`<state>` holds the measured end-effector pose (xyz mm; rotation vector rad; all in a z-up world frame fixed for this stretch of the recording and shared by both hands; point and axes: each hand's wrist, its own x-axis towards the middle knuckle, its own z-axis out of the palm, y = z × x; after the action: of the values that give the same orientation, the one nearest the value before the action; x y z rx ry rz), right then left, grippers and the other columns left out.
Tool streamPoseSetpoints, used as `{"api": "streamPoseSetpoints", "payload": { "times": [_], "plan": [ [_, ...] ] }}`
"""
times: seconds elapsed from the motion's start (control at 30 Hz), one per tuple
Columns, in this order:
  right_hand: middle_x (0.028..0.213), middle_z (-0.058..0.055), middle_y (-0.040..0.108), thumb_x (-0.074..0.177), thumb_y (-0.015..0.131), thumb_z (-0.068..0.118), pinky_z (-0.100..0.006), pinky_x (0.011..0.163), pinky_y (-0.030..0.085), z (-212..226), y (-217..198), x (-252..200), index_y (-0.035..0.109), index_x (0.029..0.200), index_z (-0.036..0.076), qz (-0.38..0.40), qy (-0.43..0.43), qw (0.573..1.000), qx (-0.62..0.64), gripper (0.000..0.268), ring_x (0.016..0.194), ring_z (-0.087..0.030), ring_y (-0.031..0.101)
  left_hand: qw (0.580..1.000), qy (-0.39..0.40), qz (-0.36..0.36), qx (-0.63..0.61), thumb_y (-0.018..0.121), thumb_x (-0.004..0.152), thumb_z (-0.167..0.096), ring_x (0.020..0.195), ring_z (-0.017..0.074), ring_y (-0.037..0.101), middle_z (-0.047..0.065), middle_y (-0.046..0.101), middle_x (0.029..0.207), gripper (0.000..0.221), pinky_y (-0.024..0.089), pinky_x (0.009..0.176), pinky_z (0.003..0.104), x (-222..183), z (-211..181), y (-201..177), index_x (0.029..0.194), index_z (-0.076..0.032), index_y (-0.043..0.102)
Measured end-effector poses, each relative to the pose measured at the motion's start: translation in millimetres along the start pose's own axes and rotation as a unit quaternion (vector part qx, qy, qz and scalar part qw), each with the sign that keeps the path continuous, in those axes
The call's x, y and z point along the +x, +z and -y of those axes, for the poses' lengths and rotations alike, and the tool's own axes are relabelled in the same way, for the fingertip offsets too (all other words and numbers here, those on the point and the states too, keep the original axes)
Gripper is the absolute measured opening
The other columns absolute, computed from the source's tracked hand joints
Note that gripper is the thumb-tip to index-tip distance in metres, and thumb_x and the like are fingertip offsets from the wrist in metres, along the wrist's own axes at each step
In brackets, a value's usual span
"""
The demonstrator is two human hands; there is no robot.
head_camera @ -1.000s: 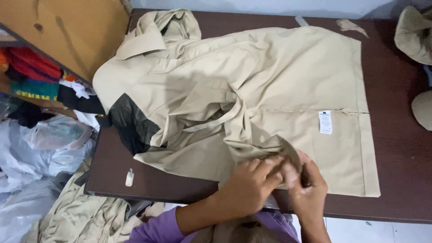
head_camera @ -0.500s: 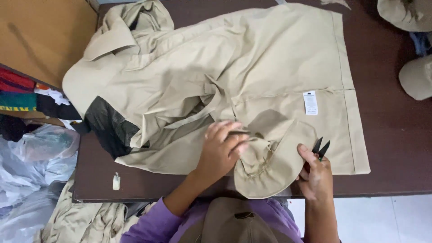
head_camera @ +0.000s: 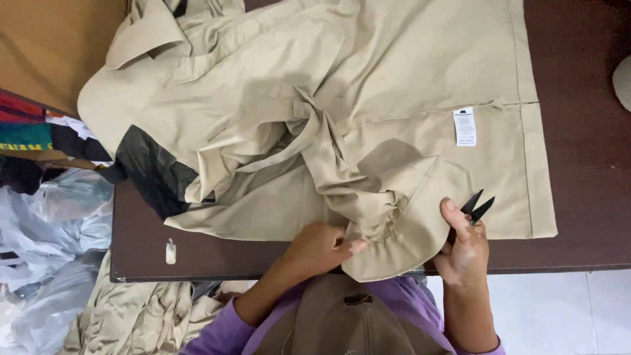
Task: Trimming loose threads from a tan garment using small scissors on a work table
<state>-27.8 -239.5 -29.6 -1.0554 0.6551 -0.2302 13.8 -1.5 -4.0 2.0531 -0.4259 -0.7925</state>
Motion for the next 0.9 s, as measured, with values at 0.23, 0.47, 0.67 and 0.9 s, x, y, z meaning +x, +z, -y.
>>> {"api": "streamPoseSetpoints", "payload": {
  "times": [0.23,0.47,0.67,0.9],
  "plan": [
    [0.077,-0.004,0.061,0.092,0.056,0.026,-0.014,0.030,0.024,31.1,6.1,-2.7,0.058,0.094,0.005,0.120,0.099,0.962,0.222,0.021,0.028,-0.005,0.028,0.889,-0.012,-0.062,-0.453,0.054,0.092,-0.024,0.071,0.0113,0.057,0.006,0.068,0.084,0.026,0.045,0.065,0.028,8.5,37.2,24.9,0.097,-0.004,0.069],
    [0.046,0.007,0.033,0.095,0.051,0.031,-0.023,0.034,0.013,-0.9,-23.1,14.3,0.047,0.063,0.015,0.154,0.202,0.919,0.302,0.036,0.031,-0.006,0.020,0.749,0.039,0.009,-0.661,0.060,0.087,-0.038,0.091,0.0170,0.060,0.006,0.066,0.099,0.031,0.049,0.080,0.031,2.4,40.2,27.5,0.096,-0.008,0.064],
    [0.038,0.004,0.026,0.094,0.051,0.031,-0.022,0.035,0.014,0.2,-25.4,15.2,0.059,0.107,0.006,0.150,0.227,0.915,0.298,0.029,0.030,-0.007,0.019,0.769,0.013,0.001,-0.639,0.059,0.090,-0.025,0.087,0.0165,0.063,0.005,0.068,0.094,0.023,0.052,0.080,0.030,-0.7,37.2,36.1,0.100,-0.006,0.068],
    [0.044,0.007,0.038,0.093,0.047,0.045,-0.018,0.031,0.013,3.4,-26.1,3.0,0.051,0.125,0.009,0.154,0.193,0.937,0.246,0.048,0.031,-0.002,0.016,0.818,0.100,0.050,-0.564,0.062,0.086,-0.031,0.111,0.0157,0.054,0.003,0.057,0.121,0.054,0.042,0.095,0.031,-5.2,-6.0,23.3,0.132,-0.006,0.046]
  ]
}}
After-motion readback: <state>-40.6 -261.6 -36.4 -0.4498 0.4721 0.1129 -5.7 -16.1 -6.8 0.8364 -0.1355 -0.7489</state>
